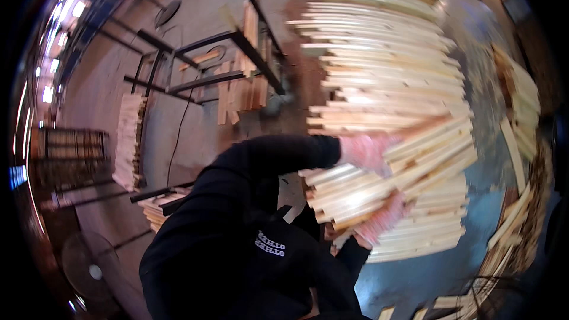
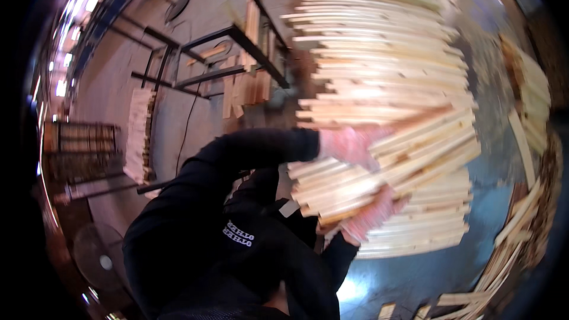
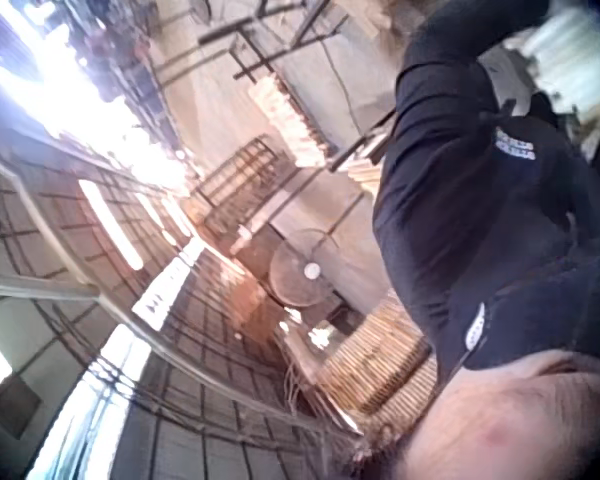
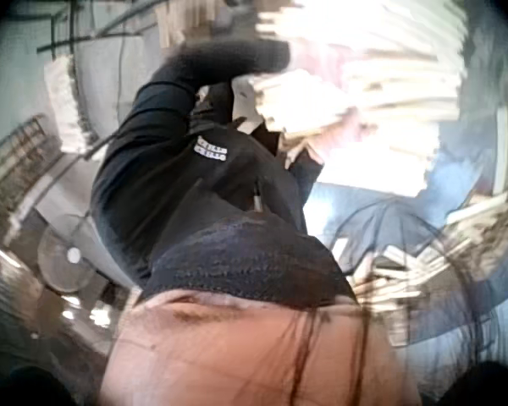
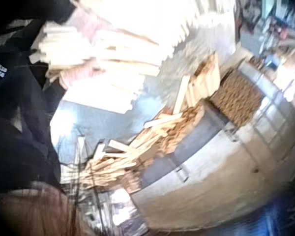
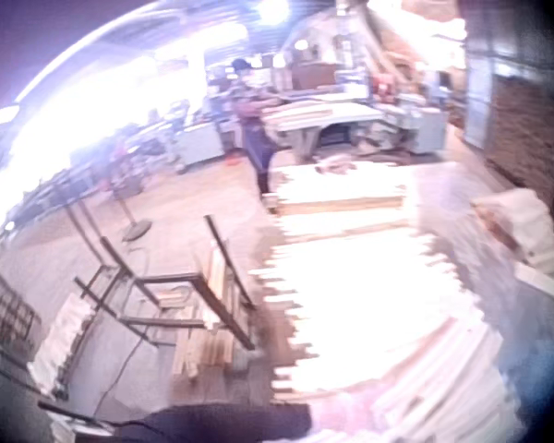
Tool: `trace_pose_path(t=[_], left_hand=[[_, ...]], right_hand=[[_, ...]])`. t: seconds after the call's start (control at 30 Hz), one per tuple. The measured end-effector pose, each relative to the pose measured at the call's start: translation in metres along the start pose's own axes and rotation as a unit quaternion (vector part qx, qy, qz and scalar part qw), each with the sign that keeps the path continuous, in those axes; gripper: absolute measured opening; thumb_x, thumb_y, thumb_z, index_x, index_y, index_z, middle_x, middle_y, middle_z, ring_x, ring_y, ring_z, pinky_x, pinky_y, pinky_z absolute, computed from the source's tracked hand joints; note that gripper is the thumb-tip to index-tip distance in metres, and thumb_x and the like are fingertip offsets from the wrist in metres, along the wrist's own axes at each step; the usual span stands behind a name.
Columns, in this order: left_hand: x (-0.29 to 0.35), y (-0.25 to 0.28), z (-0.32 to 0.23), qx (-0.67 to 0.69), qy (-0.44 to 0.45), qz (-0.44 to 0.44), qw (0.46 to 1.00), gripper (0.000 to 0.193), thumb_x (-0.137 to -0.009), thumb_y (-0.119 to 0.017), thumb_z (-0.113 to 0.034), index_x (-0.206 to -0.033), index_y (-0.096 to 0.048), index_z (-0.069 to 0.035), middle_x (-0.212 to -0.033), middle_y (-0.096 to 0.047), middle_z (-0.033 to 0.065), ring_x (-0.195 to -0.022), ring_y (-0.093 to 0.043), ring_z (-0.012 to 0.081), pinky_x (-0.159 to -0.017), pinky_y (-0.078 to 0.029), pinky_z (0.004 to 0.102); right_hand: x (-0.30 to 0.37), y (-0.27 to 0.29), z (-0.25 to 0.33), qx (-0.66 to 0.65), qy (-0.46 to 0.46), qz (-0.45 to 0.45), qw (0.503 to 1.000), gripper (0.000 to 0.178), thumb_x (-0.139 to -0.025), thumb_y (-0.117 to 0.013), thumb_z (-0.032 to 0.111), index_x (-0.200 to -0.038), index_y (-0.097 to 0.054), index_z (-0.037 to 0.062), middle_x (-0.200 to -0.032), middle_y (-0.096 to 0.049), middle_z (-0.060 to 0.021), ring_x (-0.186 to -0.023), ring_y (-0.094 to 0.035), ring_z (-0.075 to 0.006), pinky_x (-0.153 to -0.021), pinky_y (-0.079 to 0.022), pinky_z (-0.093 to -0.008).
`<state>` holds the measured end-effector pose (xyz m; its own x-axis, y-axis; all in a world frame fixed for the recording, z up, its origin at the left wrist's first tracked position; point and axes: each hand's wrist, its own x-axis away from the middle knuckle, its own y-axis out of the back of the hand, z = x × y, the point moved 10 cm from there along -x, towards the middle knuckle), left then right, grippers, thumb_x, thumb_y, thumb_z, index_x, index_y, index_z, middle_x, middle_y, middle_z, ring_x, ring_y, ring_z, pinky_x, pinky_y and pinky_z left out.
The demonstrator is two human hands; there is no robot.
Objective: The person repeatedly picks up small wooden planks from a large pile on the floor, aligns them, and places them onto a metal rack. The person wears pink gloves and a black hoodie while performing this repetitive stacking task in a workshop environment.
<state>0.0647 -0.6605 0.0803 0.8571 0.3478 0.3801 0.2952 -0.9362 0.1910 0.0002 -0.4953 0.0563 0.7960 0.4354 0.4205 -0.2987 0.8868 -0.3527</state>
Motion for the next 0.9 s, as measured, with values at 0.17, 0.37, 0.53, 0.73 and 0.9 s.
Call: trace_pose_path(t=[0.17,0.37,0.53,0.73,0.9], left_hand=[[0.026,0.014,0.033,-0.005,-0.034,0.044,0.998,0.115,-0.069,-0.084,-0.039,-0.160,-0.021,-0.008,-0.149,-0.046,0.0255,-0.127,-0.058,0.0344,-0.103,-0.050,0.0394],[0.150,0.202,0.014,-0.007,-0.253,-0.232,0.939,0.103,-0.073,-0.079,-0.030,-0.157,-0.026,-0.003,-0.152,-0.042,0.0248,-0.136,-0.050,0.0380,-0.109,-0.046,0.0396],[0.317,0.381,0.089,0.444,-0.182,-0.324,0.816,0.090,-0.082,-0.072,-0.002,-0.159,-0.025,-0.010,-0.135,-0.057,0.0089,-0.121,-0.058,0.0187,-0.099,-0.051,0.0313],[0.478,0.492,0.318,0.325,-0.052,-0.614,0.717,0.072,-0.088,-0.076,-0.031,-0.144,-0.043,-0.002,-0.119,-0.064,0.0051,-0.107,-0.061,0.0131,-0.097,-0.050,0.0303],[0.466,0.523,0.530,0.407,0.071,-0.606,0.680,0.067,-0.089,-0.075,-0.027,-0.144,-0.046,-0.001,-0.124,-0.063,0.0076,-0.110,-0.061,0.0138,-0.100,-0.049,0.0290]], right_hand=[[0.030,-0.010,-0.014,0.093,0.008,-0.016,0.996,0.076,-0.092,-0.066,0.016,-0.155,-0.025,0.0002,-0.147,-0.044,-0.0201,-0.125,-0.052,-0.0297,-0.107,-0.046,-0.0429],[0.098,-0.200,-0.014,0.150,0.135,0.014,0.979,0.087,-0.090,-0.067,0.012,-0.160,-0.015,0.0070,-0.151,-0.039,-0.0218,-0.132,-0.048,-0.0320,-0.113,-0.040,-0.0459],[0.145,-0.445,-0.116,0.109,0.038,0.349,0.930,0.083,-0.082,-0.066,-0.003,-0.155,-0.028,0.0091,-0.143,-0.050,-0.0168,-0.128,-0.053,-0.0313,-0.109,-0.045,-0.0446],[0.238,-0.629,-0.380,0.217,-0.014,0.632,0.744,0.095,-0.085,-0.068,-0.007,-0.162,-0.014,0.0085,-0.148,-0.045,-0.0115,-0.131,-0.050,-0.0230,-0.111,-0.042,-0.0364],[0.198,-0.621,-0.615,0.280,-0.093,0.594,0.749,0.098,-0.083,-0.077,0.009,-0.161,-0.018,0.0065,-0.151,-0.040,-0.0165,-0.134,-0.047,-0.0263,-0.112,-0.040,-0.0347]])
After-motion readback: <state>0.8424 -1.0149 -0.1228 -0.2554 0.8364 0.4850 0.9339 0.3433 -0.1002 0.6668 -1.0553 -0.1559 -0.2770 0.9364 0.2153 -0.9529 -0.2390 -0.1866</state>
